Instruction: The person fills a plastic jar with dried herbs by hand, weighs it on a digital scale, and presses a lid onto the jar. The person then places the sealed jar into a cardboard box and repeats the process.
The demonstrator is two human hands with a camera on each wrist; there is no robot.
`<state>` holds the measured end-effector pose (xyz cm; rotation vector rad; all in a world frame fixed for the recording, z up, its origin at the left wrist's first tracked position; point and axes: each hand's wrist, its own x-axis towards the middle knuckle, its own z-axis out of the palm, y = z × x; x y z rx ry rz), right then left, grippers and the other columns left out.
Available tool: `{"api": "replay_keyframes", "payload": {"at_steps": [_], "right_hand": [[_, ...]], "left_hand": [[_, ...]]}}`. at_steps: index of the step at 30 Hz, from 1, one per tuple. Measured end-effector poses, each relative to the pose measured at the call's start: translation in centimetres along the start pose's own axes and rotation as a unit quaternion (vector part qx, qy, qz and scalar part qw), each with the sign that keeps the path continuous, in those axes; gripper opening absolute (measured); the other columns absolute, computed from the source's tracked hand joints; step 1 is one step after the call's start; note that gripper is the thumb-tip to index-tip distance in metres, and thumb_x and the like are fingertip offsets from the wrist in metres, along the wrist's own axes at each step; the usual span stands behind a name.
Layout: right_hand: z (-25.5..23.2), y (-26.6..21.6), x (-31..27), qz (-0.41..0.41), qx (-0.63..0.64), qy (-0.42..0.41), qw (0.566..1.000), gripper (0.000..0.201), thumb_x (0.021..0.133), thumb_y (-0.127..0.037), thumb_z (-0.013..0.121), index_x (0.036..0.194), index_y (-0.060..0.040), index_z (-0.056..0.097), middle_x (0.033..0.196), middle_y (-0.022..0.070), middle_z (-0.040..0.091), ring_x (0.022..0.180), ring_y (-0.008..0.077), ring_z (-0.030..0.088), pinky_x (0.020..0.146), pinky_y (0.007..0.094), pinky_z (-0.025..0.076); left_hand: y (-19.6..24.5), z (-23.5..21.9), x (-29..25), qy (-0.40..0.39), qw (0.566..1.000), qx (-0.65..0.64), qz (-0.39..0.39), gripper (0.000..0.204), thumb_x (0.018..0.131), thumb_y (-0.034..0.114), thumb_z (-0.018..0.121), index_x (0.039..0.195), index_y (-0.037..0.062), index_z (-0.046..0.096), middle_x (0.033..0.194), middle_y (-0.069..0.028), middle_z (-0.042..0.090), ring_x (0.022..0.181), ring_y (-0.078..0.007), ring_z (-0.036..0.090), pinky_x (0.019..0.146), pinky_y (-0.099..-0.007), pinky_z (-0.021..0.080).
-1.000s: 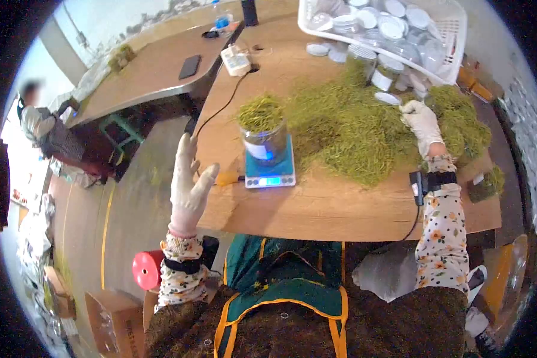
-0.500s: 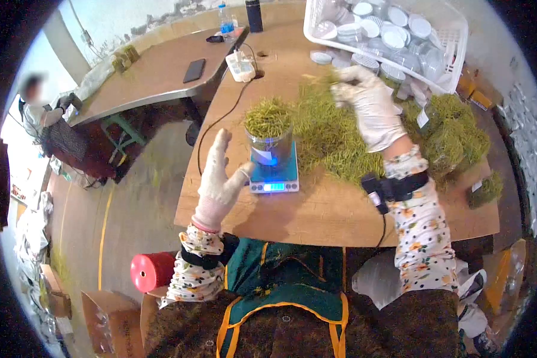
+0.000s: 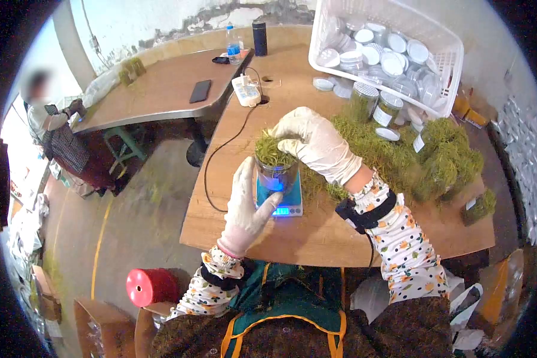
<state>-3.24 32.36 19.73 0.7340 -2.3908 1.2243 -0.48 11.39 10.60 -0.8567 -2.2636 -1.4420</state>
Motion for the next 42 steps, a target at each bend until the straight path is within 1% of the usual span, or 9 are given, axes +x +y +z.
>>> {"api": "replay_keyframes", "payload": {"at_steps": [3, 6, 7, 13, 18, 23, 28, 35, 42], "right_hand": [[-0.1, 1.2, 0.1, -0.002, -0.041, 0.014, 0.999, 0.04, 0.09, -0.013, 0.071, 0.128, -0.0057, 0.061, 0.129, 0.0109, 0.06, 0.124, 0.0257, 0.056, 0.108, 0.036, 0.043], [1.7, 1.6, 0.4, 0.024, -0.087, 0.019, 0.996, 0.091, 0.087, -0.063, 0.064, 0.155, -0.0102, 0.034, 0.16, 0.0163, 0.035, 0.15, 0.034, 0.026, 0.122, 0.0447, 0.02], [2.6, 1.9, 0.6, -0.013, -0.105, 0.039, 0.994, 0.088, 0.085, -0.054, 0.072, 0.153, -0.0098, 0.038, 0.154, 0.0215, 0.041, 0.145, 0.0443, 0.033, 0.119, 0.047, 0.028], [3.4, 0.1, 1.2, -0.001, -0.223, -0.078, 0.972, 0.082, 0.073, -0.054, 0.08, 0.14, -0.0119, 0.058, 0.147, 0.0136, 0.051, 0.133, 0.0386, 0.047, 0.113, 0.0459, 0.036], [4.4, 1.5, 1.2, -0.065, -0.156, 0.015, 0.985, 0.023, 0.083, -0.025, 0.075, 0.099, -0.0088, 0.07, 0.102, 0.009, 0.068, 0.101, 0.0306, 0.062, 0.093, 0.0426, 0.048], [5.0, 2.2, 1.2, -0.123, -0.156, 0.077, 0.977, 0.014, 0.084, -0.019, 0.07, 0.094, -0.0085, 0.067, 0.092, 0.0109, 0.067, 0.093, 0.0333, 0.061, 0.085, 0.0444, 0.049], [4.2, 1.3, 0.8, -0.073, -0.134, -0.041, 0.987, 0.044, 0.091, -0.019, 0.064, 0.134, -0.0127, 0.062, 0.14, 0.013, 0.059, 0.119, 0.0328, 0.057, 0.106, 0.0425, 0.045], [4.4, 0.7, 0.5, -0.1, -0.301, -0.098, 0.943, 0.061, 0.096, -0.05, 0.056, 0.137, -0.0052, 0.059, 0.152, 0.018, 0.045, 0.135, 0.0352, 0.048, 0.113, 0.0457, 0.037], [2.5, -0.2, 0.7, -0.061, -0.235, -0.119, 0.963, 0.081, 0.088, -0.058, 0.063, 0.156, -0.0238, 0.035, 0.161, 0.0204, 0.028, 0.142, 0.0441, 0.036, 0.118, 0.0515, 0.03]], "left_hand": [[0.0, 0.0, -0.2, -0.001, 1.0, -0.002, -0.01, 0.086, 0.09, 0.033, 0.073, 0.151, -0.0069, 0.028, 0.149, -0.0297, 0.038, 0.139, -0.0419, 0.039, 0.115, -0.0448, 0.034], [-0.1, 0.1, -0.1, 0.01, 1.0, 0.002, -0.008, 0.085, 0.09, 0.031, 0.073, 0.151, -0.0061, 0.028, 0.149, -0.0296, 0.038, 0.139, -0.0421, 0.039, 0.114, -0.0448, 0.035], [-0.1, 0.1, -0.1, 0.014, 1.0, -0.001, -0.015, 0.085, 0.089, 0.03, 0.074, 0.151, -0.0058, 0.028, 0.149, -0.0291, 0.038, 0.139, -0.0417, 0.04, 0.114, -0.0448, 0.035], [-1.2, 0.2, -0.5, 0.022, 0.999, -0.007, -0.033, 0.086, 0.086, 0.023, 0.076, 0.153, -0.0035, 0.028, 0.15, -0.0267, 0.039, 0.139, -0.0386, 0.04, 0.113, -0.0442, 0.036], [-1.3, -0.1, -0.3, 0.034, 0.999, -0.018, -0.028, 0.083, 0.088, 0.019, 0.075, 0.154, -0.0011, 0.028, 0.152, -0.0238, 0.038, 0.14, -0.0357, 0.04, 0.112, -0.0436, 0.037], [-1.3, -0.2, 0.0, 0.025, 0.998, -0.036, -0.036, 0.081, 0.089, 0.014, 0.071, 0.155, -0.0002, 0.027, 0.155, -0.02, 0.036, 0.143, -0.0322, 0.037, 0.112, -0.0455, 0.037], [-0.2, -0.9, 0.2, 0.013, 0.995, -0.081, -0.065, 0.08, 0.089, 0.009, 0.067, 0.156, 0.001, 0.025, 0.158, -0.019, 0.032, 0.147, -0.0328, 0.034, 0.115, -0.0479, 0.033], [-0.7, -0.6, -0.1, 0.021, 0.994, -0.098, -0.044, 0.079, 0.09, 0.008, 0.066, 0.156, 0.0005, 0.024, 0.159, -0.0192, 0.03, 0.146, -0.0324, 0.034, 0.116, -0.0464, 0.032], [-1.4, 0.2, -0.5, -0.007, 0.999, 0.023, 0.047, 0.076, 0.093, 0.015, 0.067, 0.156, 0.0021, 0.026, 0.16, -0.02, 0.029, 0.146, -0.034, 0.033, 0.116, -0.0458, 0.032]]}}
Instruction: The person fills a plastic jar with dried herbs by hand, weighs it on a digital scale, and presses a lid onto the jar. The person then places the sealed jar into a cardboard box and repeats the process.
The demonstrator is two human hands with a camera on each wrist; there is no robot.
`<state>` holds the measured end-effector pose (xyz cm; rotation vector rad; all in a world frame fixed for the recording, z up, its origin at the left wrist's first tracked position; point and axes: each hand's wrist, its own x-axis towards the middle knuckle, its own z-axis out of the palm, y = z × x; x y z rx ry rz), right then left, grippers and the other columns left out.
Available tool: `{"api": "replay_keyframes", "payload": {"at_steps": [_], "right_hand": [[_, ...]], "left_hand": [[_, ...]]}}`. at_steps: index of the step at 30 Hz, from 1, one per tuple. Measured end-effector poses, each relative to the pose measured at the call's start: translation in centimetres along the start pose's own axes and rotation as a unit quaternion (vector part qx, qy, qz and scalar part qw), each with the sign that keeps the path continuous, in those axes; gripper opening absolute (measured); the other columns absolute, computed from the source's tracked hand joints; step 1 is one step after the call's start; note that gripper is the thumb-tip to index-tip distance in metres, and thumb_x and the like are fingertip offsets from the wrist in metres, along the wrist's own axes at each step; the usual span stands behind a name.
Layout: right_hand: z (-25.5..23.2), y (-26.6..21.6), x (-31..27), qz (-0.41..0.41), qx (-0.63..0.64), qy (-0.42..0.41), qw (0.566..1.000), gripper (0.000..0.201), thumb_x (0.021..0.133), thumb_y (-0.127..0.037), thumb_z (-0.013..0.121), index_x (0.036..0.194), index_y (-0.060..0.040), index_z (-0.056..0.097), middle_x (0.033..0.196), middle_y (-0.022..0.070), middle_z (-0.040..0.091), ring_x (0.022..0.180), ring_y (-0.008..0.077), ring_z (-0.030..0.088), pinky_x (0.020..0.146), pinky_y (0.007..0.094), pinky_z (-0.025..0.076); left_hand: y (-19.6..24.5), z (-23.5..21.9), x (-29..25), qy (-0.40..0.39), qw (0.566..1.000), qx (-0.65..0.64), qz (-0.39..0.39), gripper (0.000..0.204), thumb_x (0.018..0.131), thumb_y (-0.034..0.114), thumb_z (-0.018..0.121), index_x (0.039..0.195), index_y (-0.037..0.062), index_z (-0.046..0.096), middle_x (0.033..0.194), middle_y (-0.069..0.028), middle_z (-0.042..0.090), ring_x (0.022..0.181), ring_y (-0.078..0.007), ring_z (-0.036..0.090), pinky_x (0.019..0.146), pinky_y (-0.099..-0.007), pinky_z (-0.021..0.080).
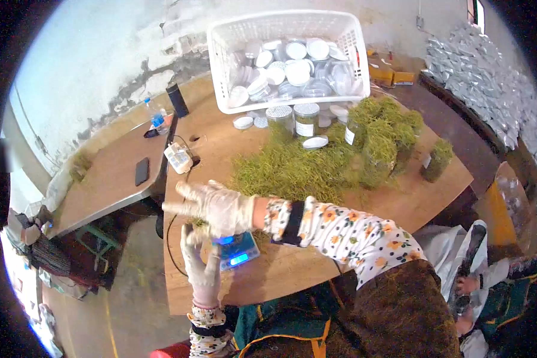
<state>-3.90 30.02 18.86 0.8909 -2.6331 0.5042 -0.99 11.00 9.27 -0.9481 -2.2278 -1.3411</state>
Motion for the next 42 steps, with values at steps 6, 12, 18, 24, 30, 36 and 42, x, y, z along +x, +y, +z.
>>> {"api": "replay_keyframes", "payload": {"at_steps": [6, 12, 18, 24, 30, 36, 42], "right_hand": [[-7.8, 10.3, -5.5, 0.177, -0.047, 0.122, 0.976, 0.046, 0.088, -0.018, 0.065, 0.132, -0.0082, 0.063, 0.133, 0.0156, 0.063, 0.125, 0.032, 0.056, 0.108, 0.0402, 0.043], [-4.8, 23.0, -18.1, 0.31, -0.379, 0.029, 0.871, 0.021, 0.086, -0.016, 0.064, 0.106, -0.0161, 0.069, 0.098, 0.0119, 0.068, 0.097, 0.0359, 0.065, 0.083, 0.0507, 0.053], [-6.3, 24.8, -17.7, 0.356, -0.316, 0.07, 0.877, 0.015, 0.087, -0.016, 0.067, 0.095, -0.0037, 0.07, 0.094, 0.0196, 0.071, 0.085, 0.0383, 0.07, 0.074, 0.0469, 0.056], [-7.0, 12.9, -14.5, 0.265, 0.407, 0.149, 0.861, 0.045, 0.089, -0.014, 0.073, 0.13, 0.0, 0.064, 0.117, 0.0048, 0.072, 0.103, 0.013, 0.066, 0.094, 0.0292, 0.052], [-4.6, -1.6, -14.2, 0.239, 0.536, -0.085, 0.805, 0.059, 0.088, -0.021, 0.073, 0.139, 0.0015, 0.055, 0.132, 0.008, 0.064, 0.12, 0.0186, 0.059, 0.108, 0.0347, 0.043], [-6.3, -7.0, -13.3, 0.025, -0.013, -0.032, 0.999, 0.085, 0.076, -0.028, 0.083, 0.149, -0.0061, 0.045, 0.149, 0.0191, 0.047, 0.134, 0.0351, 0.046, 0.113, 0.0438, 0.038], [-5.9, -3.4, -11.6, 0.066, 0.184, 0.062, 0.979, 0.079, 0.081, -0.034, 0.082, 0.146, -0.0067, 0.047, 0.146, 0.0175, 0.05, 0.129, 0.0305, 0.051, 0.111, 0.0418, 0.039]], "left_hand": [[1.2, -2.4, -0.2, 0.038, 0.992, -0.052, -0.112, 0.078, 0.088, 0.017, 0.07, 0.152, -0.0028, 0.03, 0.152, -0.0243, 0.036, 0.137, -0.0378, 0.041, 0.11, -0.0473, 0.038], [-0.4, -4.2, -1.8, 0.065, 0.991, 0.022, -0.113, 0.078, 0.087, 0.014, 0.071, 0.15, -0.0057, 0.031, 0.151, -0.0261, 0.038, 0.138, -0.0389, 0.041, 0.114, -0.0444, 0.035], [1.3, -4.1, -3.2, 0.059, 0.992, 0.023, -0.106, 0.076, 0.09, 0.015, 0.071, 0.153, -0.0001, 0.031, 0.149, -0.0186, 0.044, 0.137, -0.0286, 0.046, 0.109, -0.0425, 0.042], [4.3, 0.1, -4.5, -0.086, 0.926, -0.317, -0.187, 0.062, 0.096, 0.011, 0.064, 0.149, -0.0017, 0.037, 0.133, -0.0127, 0.056, 0.12, -0.0205, 0.058, 0.097, -0.0337, 0.049], [8.2, 4.7, -2.8, -0.149, 0.785, -0.577, -0.169, 0.048, 0.095, 0.026, 0.068, 0.132, 0.0, 0.052, 0.119, -0.0067, 0.063, 0.105, -0.0132, 0.059, 0.089, -0.0313, 0.051], [8.3, 5.4, -2.0, -0.085, 0.866, -0.439, -0.225, 0.038, 0.095, 0.024, 0.065, 0.124, 0.0004, 0.058, 0.111, -0.0057, 0.065, 0.099, -0.0119, 0.06, 0.085, -0.0316, 0.051], [9.5, 2.9, -0.3, -0.09, 0.887, -0.418, -0.176, 0.037, 0.096, 0.019, 0.065, 0.126, 0.0022, 0.053, 0.116, -0.0056, 0.059, 0.109, -0.014, 0.057, 0.093, -0.0324, 0.049]]}}
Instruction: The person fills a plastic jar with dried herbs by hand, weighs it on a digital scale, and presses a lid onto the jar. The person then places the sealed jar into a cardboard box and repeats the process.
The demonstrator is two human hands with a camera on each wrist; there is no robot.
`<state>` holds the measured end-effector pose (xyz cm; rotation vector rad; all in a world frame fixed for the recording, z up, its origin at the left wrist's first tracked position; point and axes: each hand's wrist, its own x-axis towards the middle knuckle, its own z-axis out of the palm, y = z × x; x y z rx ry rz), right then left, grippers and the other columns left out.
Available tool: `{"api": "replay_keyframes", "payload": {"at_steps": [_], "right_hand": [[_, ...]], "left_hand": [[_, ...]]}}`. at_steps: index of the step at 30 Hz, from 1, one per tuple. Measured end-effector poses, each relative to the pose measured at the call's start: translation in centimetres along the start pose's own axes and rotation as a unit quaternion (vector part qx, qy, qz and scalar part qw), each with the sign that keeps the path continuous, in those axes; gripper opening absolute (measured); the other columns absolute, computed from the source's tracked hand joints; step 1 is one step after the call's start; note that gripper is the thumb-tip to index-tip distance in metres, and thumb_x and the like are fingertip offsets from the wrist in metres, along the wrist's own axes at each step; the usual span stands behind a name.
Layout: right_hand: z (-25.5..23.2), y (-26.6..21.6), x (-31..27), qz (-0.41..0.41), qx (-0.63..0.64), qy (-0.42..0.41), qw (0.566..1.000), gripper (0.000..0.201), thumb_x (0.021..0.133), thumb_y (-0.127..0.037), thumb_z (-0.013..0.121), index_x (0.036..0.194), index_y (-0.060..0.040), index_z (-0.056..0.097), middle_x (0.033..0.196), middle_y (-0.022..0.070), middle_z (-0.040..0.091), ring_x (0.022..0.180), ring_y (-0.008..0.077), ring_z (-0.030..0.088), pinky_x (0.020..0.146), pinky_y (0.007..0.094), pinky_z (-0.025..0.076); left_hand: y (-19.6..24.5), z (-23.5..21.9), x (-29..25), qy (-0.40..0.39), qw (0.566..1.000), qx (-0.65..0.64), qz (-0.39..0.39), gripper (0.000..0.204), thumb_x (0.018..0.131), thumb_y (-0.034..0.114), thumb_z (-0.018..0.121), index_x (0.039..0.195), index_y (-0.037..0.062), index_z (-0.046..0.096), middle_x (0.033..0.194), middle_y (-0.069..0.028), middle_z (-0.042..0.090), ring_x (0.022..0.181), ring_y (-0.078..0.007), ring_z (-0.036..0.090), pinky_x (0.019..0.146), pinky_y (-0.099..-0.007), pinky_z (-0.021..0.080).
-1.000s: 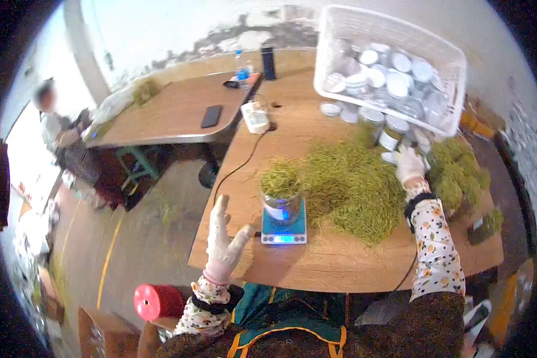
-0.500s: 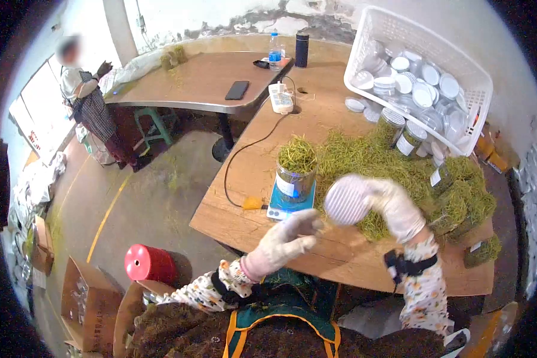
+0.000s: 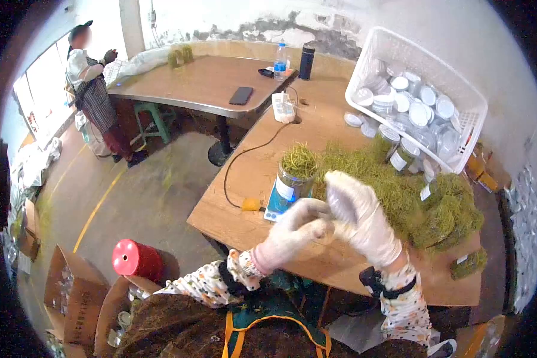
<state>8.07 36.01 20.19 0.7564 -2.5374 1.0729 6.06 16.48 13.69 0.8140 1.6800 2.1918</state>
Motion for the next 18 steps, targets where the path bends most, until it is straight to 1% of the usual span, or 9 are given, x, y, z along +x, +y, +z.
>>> {"api": "replay_keyframes", "payload": {"at_steps": [1, 3, 5, 6, 7, 9, 11, 15, 18], "right_hand": [[0.1, 0.7, 0.9, 0.05, 0.177, 0.043, 0.982, 0.076, 0.087, -0.043, 0.075, 0.147, -0.0076, 0.046, 0.145, 0.0118, 0.052, 0.126, 0.0225, 0.053, 0.105, 0.0363, 0.043], [-1.9, 2.6, 3.5, 0.162, 0.277, 0.044, 0.946, 0.069, 0.093, -0.045, 0.067, 0.148, -0.0086, 0.046, 0.135, 0.0069, 0.06, 0.117, 0.0169, 0.059, 0.098, 0.0304, 0.047], [-1.8, 8.5, 6.3, 0.189, 0.359, 0.003, 0.914, 0.061, 0.097, -0.044, 0.063, 0.144, -0.0075, 0.05, 0.129, 0.0052, 0.063, 0.111, 0.0145, 0.061, 0.096, 0.0278, 0.047], [-1.0, 11.2, 7.5, 0.216, 0.437, -0.04, 0.872, 0.055, 0.1, -0.044, 0.058, 0.141, -0.0065, 0.054, 0.122, 0.0035, 0.067, 0.105, 0.0122, 0.063, 0.093, 0.0252, 0.048], [0.2, 12.8, 8.8, 0.214, 0.436, -0.043, 0.873, 0.055, 0.1, -0.044, 0.058, 0.141, -0.0065, 0.054, 0.122, 0.0035, 0.067, 0.105, 0.0122, 0.063, 0.093, 0.0252, 0.048], [2.8, 14.0, 11.4, 0.233, 0.509, -0.032, 0.828, 0.045, 0.108, -0.036, 0.045, 0.128, -0.0004, 0.062, 0.117, 0.0071, 0.07, 0.104, 0.0166, 0.066, 0.097, 0.0302, 0.052], [3.6, 11.8, 12.9, 0.235, 0.491, -0.041, 0.838, 0.049, 0.108, -0.04, 0.044, 0.121, 0.0014, 0.067, 0.119, 0.0069, 0.07, 0.107, 0.0158, 0.065, 0.098, 0.0296, 0.051], [3.9, 10.4, 14.5, 0.187, 0.44, -0.132, 0.868, 0.054, 0.108, -0.043, 0.042, 0.129, 0.0013, 0.062, 0.125, 0.0077, 0.067, 0.115, 0.0168, 0.062, 0.104, 0.0319, 0.047], [3.4, 10.2, 15.1, 0.167, 0.439, -0.194, 0.861, 0.052, 0.103, -0.039, 0.054, 0.138, -0.001, 0.056, 0.138, 0.0071, 0.06, 0.127, 0.0169, 0.055, 0.11, 0.0328, 0.041]], "left_hand": [[0.2, -0.5, -0.6, 0.058, 0.998, -0.004, 0.024, 0.042, 0.093, 0.02, 0.069, 0.127, 0.0005, 0.052, 0.115, -0.0065, 0.06, 0.11, -0.0166, 0.058, 0.095, -0.0336, 0.049], [-0.6, -2.6, -1.3, 0.193, 0.955, 0.181, 0.136, 0.053, 0.088, 0.02, 0.074, 0.131, -0.0003, 0.05, 0.121, -0.0115, 0.057, 0.114, -0.0222, 0.057, 0.097, -0.0357, 0.048], [-3.1, -5.2, -0.1, 0.296, 0.873, 0.331, 0.199, 0.066, 0.083, 0.021, 0.079, 0.137, -0.0005, 0.046, 0.13, -0.0173, 0.051, 0.122, -0.0286, 0.052, 0.099, -0.0389, 0.047], [-4.2, -6.0, 0.7, 0.3, 0.888, 0.314, 0.149, 0.09, 0.076, 0.032, 0.084, 0.144, -0.0042, 0.038, 0.136, -0.0266, 0.046, 0.132, -0.0402, 0.04, 0.114, -0.0468, 0.032], [-4.3, -6.3, 1.4, 0.303, 0.887, 0.314, 0.151, 0.09, 0.076, 0.032, 0.084, 0.144, -0.0042, 0.038, 0.136, -0.0266, 0.046, 0.132, -0.0402, 0.04, 0.114, -0.0468, 0.032], [-4.2, -6.7, 2.9, 0.278, 0.873, 0.395, 0.065, 0.104, 0.072, 0.042, 0.085, 0.148, -0.0052, 0.033, 0.143, -0.0293, 0.043, 0.137, -0.0415, 0.038, 0.116, -0.0475, 0.031], [-3.5, -6.9, 4.3, 0.267, 0.88, 0.39, 0.053, 0.113, 0.068, 0.049, 0.086, 0.15, -0.0061, 0.031, 0.146, -0.0302, 0.041, 0.139, -0.0423, 0.036, 0.117, -0.0477, 0.03], [-2.2, -7.0, 6.3, 0.241, 0.883, 0.402, 0.031, 0.114, 0.065, 0.05, 0.087, 0.149, -0.0061, 0.033, 0.141, -0.0282, 0.049, 0.134, -0.0405, 0.045, 0.114, -0.0455, 0.036], [-1.0, -6.7, 6.9, 0.216, 0.909, 0.356, 0.027, 0.107, 0.067, 0.045, 0.087, 0.145, -0.0085, 0.038, 0.138, -0.0297, 0.052, 0.131, -0.0387, 0.051, 0.111, -0.0425, 0.041]]}}
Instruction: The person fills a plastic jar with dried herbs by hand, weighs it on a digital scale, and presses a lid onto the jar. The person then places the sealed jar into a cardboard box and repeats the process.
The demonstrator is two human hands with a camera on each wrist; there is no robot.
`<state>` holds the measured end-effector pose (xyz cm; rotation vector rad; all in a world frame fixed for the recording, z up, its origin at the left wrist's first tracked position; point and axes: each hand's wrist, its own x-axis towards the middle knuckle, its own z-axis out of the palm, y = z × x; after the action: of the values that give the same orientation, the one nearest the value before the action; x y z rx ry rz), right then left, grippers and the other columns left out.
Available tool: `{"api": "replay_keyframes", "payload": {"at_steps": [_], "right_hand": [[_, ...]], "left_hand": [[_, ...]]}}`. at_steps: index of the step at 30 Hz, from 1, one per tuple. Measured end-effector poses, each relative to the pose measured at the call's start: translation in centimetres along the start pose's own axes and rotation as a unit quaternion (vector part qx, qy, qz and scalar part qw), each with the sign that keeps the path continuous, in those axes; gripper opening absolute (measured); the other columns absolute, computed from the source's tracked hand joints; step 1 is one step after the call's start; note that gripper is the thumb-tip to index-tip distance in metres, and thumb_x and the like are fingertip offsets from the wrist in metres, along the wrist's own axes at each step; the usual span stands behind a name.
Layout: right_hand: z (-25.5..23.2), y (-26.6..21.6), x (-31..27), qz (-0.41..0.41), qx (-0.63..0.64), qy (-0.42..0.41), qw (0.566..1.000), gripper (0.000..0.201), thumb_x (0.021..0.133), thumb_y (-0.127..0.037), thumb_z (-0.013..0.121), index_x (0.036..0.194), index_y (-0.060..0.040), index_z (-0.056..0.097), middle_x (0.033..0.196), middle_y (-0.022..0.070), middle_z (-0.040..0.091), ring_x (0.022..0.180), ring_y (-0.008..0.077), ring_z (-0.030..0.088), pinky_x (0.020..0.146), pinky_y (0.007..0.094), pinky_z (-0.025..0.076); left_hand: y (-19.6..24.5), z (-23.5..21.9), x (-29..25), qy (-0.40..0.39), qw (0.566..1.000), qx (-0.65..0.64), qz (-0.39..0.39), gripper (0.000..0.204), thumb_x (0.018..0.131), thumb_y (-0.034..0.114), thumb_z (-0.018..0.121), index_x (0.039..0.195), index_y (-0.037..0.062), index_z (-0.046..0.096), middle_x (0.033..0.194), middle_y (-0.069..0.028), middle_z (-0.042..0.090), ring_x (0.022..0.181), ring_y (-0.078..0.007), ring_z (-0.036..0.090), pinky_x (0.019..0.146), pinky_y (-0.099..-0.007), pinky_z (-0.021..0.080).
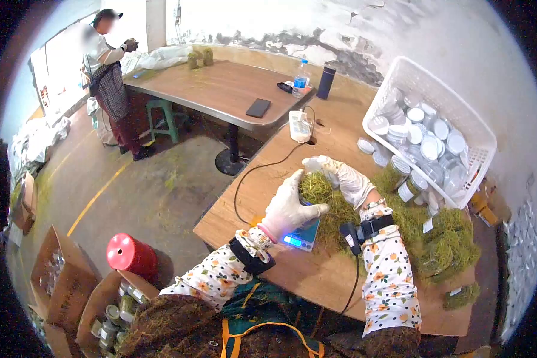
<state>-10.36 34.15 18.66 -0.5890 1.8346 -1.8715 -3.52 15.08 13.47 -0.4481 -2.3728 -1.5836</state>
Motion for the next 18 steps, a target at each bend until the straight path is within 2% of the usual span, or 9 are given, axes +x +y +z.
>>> {"api": "replay_keyframes", "payload": {"at_steps": [5, 7, 8, 9, 11, 12, 15, 16, 18], "right_hand": [[2.4, -0.8, -1.4, -0.039, -0.093, 0.001, 0.995, 0.061, 0.096, -0.031, 0.066, 0.147, -0.0039, 0.048, 0.146, 0.0101, 0.051, 0.135, 0.0197, 0.046, 0.116, 0.035, 0.034], [3.6, -0.2, -1.9, -0.103, -0.337, 0.028, 0.936, 0.073, 0.089, -0.038, 0.073, 0.15, -0.0101, 0.045, 0.146, 0.0141, 0.049, 0.136, 0.0253, 0.045, 0.116, 0.037, 0.033], [4.5, -0.7, -2.6, -0.14, -0.443, 0.04, 0.885, 0.085, 0.08, -0.049, 0.079, 0.151, -0.0149, 0.045, 0.145, 0.0196, 0.046, 0.136, 0.0334, 0.044, 0.115, 0.0402, 0.033], [4.7, -0.6, -2.8, -0.14, -0.442, 0.036, 0.885, 0.085, 0.08, -0.049, 0.079, 0.151, -0.0149, 0.045, 0.145, 0.0196, 0.046, 0.136, 0.0334, 0.044, 0.115, 0.0402, 0.033], [5.2, -0.2, -2.8, -0.156, -0.534, 0.082, 0.827, 0.091, 0.077, -0.061, 0.076, 0.149, -0.0152, 0.047, 0.145, 0.0227, 0.044, 0.135, 0.0397, 0.043, 0.115, 0.0436, 0.033], [5.1, 0.0, -2.7, -0.168, -0.54, 0.09, 0.82, 0.093, 0.075, -0.066, 0.073, 0.149, -0.0152, 0.047, 0.145, 0.024, 0.044, 0.133, 0.0427, 0.044, 0.114, 0.047, 0.034], [4.8, 0.9, -2.3, -0.163, -0.579, 0.104, 0.792, 0.093, 0.075, -0.066, 0.072, 0.149, -0.0157, 0.047, 0.145, 0.0252, 0.044, 0.132, 0.0441, 0.045, 0.113, 0.0483, 0.035], [5.0, 1.0, -2.2, -0.167, -0.597, 0.102, 0.778, 0.091, 0.075, -0.061, 0.074, 0.149, -0.0155, 0.047, 0.145, 0.0254, 0.044, 0.131, 0.0443, 0.045, 0.113, 0.0483, 0.035], [5.4, 0.7, -2.6, -0.158, -0.626, 0.1, 0.757, 0.087, 0.074, -0.051, 0.078, 0.148, -0.0154, 0.048, 0.145, 0.0251, 0.045, 0.131, 0.0438, 0.046, 0.113, 0.0477, 0.036]], "left_hand": [[-1.1, 0.6, 0.7, 0.0, 1.0, -0.008, 0.004, 0.097, 0.071, 0.042, 0.085, 0.143, -0.0062, 0.041, 0.134, -0.0289, 0.055, 0.127, -0.0391, 0.054, 0.107, -0.0436, 0.044], [-1.4, 0.8, 0.7, 0.013, 1.0, 0.002, 0.018, 0.092, 0.072, 0.04, 0.084, 0.141, -0.0047, 0.043, 0.132, -0.0282, 0.056, 0.124, -0.0396, 0.055, 0.105, -0.0444, 0.045], [-1.2, 0.6, 0.6, -0.008, 1.0, 0.02, 0.018, 0.09, 0.073, 0.04, 0.082, 0.142, -0.0024, 0.042, 0.133, -0.025, 0.056, 0.125, -0.0391, 0.055, 0.105, -0.0475, 0.044], [-1.0, 0.4, 0.5, -0.029, 0.999, 0.039, 0.018, 0.088, 0.074, 0.04, 0.08, 0.142, -0.0001, 0.041, 0.134, -0.0219, 0.056, 0.126, -0.0387, 0.054, 0.105, -0.0507, 0.043], [-0.1, -0.3, 0.6, -0.037, 0.998, 0.042, 0.014, 0.082, 0.072, 0.037, 0.081, 0.137, 0.0025, 0.044, 0.13, -0.0195, 0.058, 0.123, -0.0383, 0.055, 0.102, -0.0529, 0.043], [-0.1, -0.4, 0.7, -0.06, 0.996, 0.069, 0.024, 0.08, 0.071, 0.036, 0.082, 0.134, 0.0033, 0.045, 0.128, -0.019, 0.058, 0.122, -0.0381, 0.056, 0.101, -0.053, 0.043], [-0.7, -0.7, 0.5, -0.066, 0.997, 0.044, 0.026, 0.084, 0.067, 0.033, 0.085, 0.134, 0.004, 0.045, 0.124, -0.0205, 0.06, 0.118, -0.039, 0.059, 0.099, -0.0507, 0.046], [-1.5, -0.1, 0.4, -0.033, 0.999, 0.012, 0.038, 0.08, 0.067, 0.029, 0.085, 0.132, 0.002, 0.046, 0.117, -0.0244, 0.064, 0.11, -0.0412, 0.064, 0.095, -0.0463, 0.052], [-2.1, 0.5, 0.6, -0.054, 0.996, -0.071, 0.005, 0.086, 0.068, 0.024, 0.082, 0.138, -0.0009, 0.039, 0.124, -0.0259, 0.061, 0.118, -0.039, 0.061, 0.1, -0.0438, 0.05]]}}
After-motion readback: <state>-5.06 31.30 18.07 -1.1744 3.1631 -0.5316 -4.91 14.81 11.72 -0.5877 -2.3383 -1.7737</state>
